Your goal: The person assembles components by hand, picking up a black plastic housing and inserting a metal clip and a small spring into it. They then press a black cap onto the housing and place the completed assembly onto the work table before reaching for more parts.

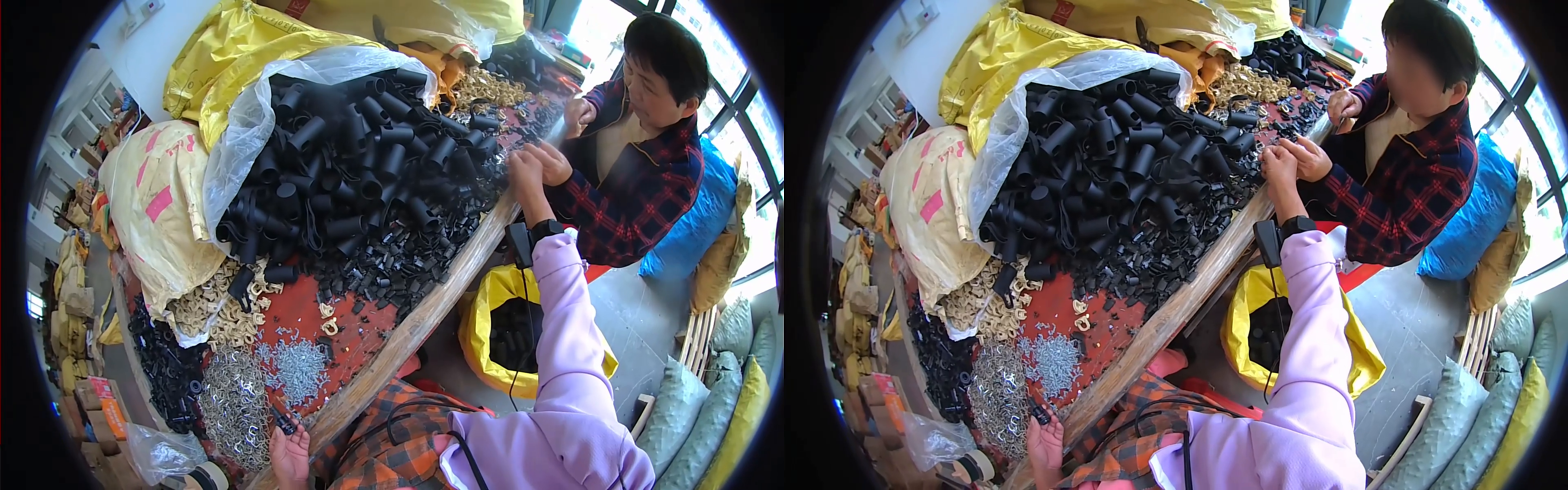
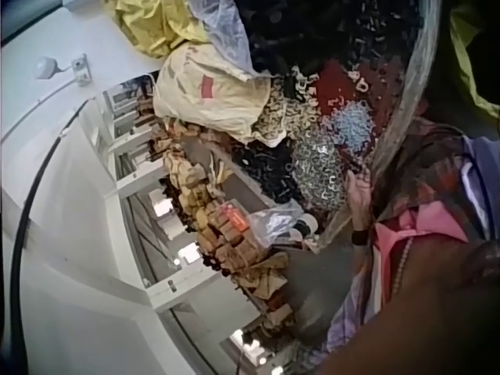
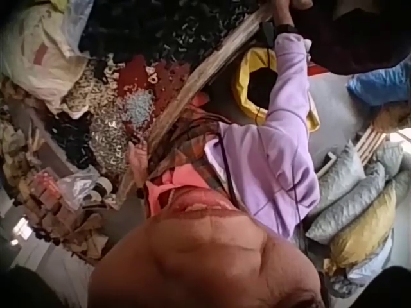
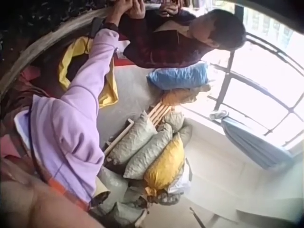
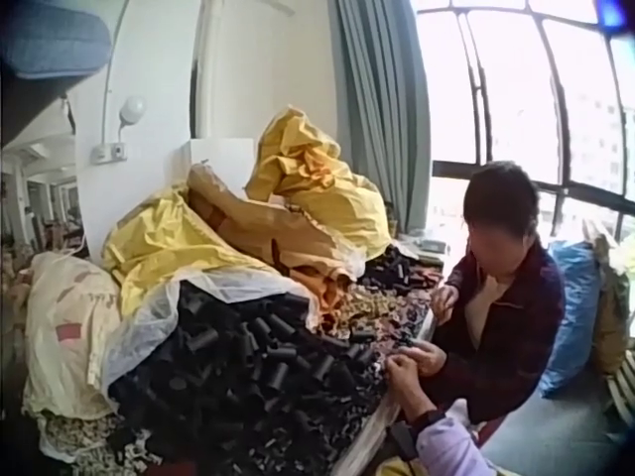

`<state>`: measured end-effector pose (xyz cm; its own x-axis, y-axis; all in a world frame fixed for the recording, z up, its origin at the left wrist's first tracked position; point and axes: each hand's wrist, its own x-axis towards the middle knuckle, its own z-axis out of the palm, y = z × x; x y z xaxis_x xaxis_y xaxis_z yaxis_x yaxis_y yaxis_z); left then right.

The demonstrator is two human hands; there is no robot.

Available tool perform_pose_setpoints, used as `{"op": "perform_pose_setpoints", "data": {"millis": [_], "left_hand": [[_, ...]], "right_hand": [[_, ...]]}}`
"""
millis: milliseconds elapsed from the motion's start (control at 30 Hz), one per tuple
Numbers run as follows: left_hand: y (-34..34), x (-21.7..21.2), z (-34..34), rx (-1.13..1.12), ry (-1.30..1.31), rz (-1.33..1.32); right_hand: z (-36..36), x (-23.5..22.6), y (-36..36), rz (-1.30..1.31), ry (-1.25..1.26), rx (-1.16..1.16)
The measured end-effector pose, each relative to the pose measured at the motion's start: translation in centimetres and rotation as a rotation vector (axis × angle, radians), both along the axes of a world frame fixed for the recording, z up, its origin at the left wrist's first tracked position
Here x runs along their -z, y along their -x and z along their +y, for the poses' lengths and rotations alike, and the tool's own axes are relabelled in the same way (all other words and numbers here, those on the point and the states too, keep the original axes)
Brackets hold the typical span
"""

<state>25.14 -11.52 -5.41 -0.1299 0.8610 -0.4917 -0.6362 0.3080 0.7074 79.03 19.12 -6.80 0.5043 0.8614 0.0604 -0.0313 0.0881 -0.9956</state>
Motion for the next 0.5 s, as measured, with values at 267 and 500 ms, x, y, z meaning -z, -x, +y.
{"op": "perform_pose_setpoints", "data": {"millis": [267,500], "left_hand": [[0.65,0.63,-0.41,-0.004,0.002,0.013],[0.38,0.51,-0.12,-0.007,0.0,0.002]], "right_hand": [[0.59,0.81,0.14,0.067,-0.065,0.04],[0.75,1.01,0.17,0.039,-0.033,0.051]]}}
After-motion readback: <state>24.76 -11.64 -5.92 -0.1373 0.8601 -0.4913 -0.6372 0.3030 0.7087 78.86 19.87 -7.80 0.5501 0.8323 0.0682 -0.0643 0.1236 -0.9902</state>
